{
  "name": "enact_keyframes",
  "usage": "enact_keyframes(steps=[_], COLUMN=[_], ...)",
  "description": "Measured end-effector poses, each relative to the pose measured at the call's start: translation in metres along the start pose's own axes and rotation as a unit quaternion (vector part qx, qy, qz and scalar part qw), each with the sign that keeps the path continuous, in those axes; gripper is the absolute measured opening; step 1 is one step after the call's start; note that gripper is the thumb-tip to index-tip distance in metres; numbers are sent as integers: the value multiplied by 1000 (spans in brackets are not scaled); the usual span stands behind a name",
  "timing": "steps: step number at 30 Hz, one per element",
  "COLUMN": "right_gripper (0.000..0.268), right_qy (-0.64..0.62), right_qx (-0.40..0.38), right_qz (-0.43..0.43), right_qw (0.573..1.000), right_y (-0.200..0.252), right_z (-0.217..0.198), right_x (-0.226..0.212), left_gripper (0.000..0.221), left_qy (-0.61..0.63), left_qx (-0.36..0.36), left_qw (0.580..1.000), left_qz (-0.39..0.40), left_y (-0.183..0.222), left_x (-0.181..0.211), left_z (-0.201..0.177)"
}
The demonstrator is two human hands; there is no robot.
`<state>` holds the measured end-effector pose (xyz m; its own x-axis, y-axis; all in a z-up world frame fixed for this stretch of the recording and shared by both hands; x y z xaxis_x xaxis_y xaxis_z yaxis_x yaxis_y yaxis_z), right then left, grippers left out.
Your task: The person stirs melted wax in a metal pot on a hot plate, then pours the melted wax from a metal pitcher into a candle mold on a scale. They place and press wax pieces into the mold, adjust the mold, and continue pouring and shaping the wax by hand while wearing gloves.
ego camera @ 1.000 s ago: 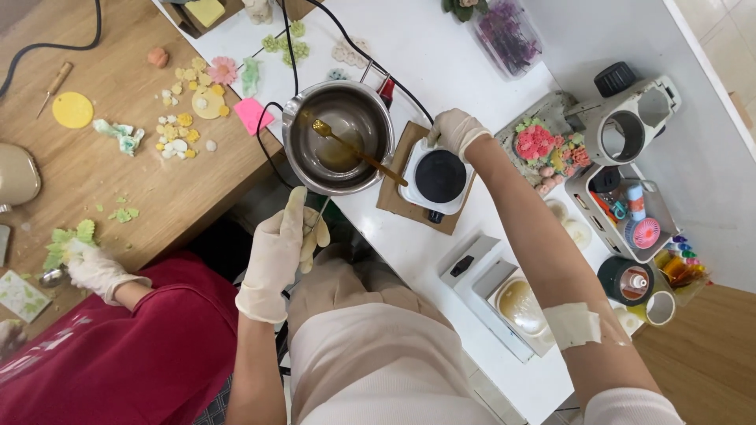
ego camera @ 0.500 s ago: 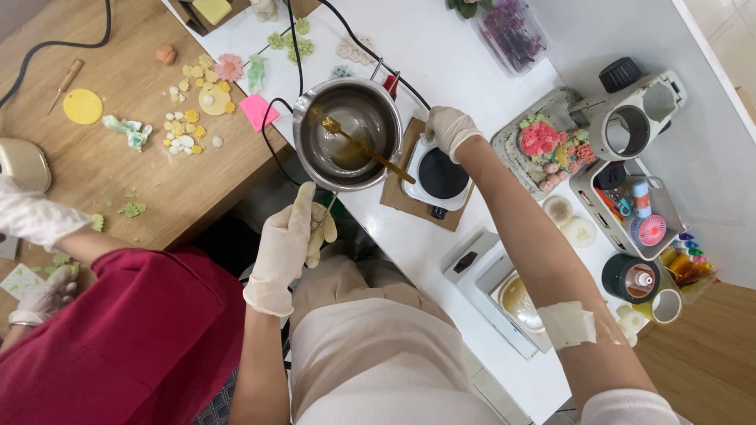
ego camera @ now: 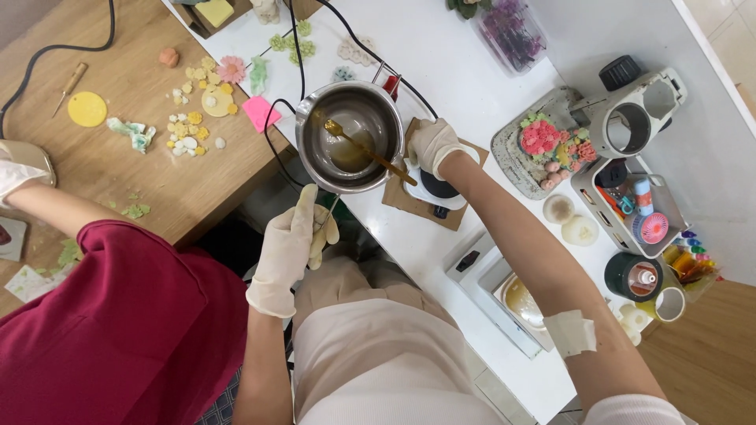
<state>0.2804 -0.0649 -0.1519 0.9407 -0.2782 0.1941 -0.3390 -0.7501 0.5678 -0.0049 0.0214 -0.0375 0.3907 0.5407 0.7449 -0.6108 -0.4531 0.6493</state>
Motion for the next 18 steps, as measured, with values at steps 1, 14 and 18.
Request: enact_keyframes(steps=[1,14,18], right_gripper=[15,16,18], right_qy=[0,-46,-40], right_qx=[0,72,41], right_qz=[-1,13,42], right_qw=[1000,996,997], right_y=[1,-14,-9], right_z=[-6,-6,-18], right_x=[-1,12,26], left_gripper=[63,62,61], left_qy=[1,10,4], left_qx=[0,5,6], left_qw=[1000,1000,1000], left_qz=[0,9,3], left_y=[1,6,5], left_x=[1,-2,-1], left_z=[-1,-11,-10])
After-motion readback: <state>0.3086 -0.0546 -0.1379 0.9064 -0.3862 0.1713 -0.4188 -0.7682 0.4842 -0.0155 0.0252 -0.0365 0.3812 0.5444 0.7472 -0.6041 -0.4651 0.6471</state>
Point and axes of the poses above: each hand's wrist, its own y-axis away from the middle knuckle, its own z-axis out of the palm, x = y × z, the point moved 8 cm from there along -y, towards the middle knuckle
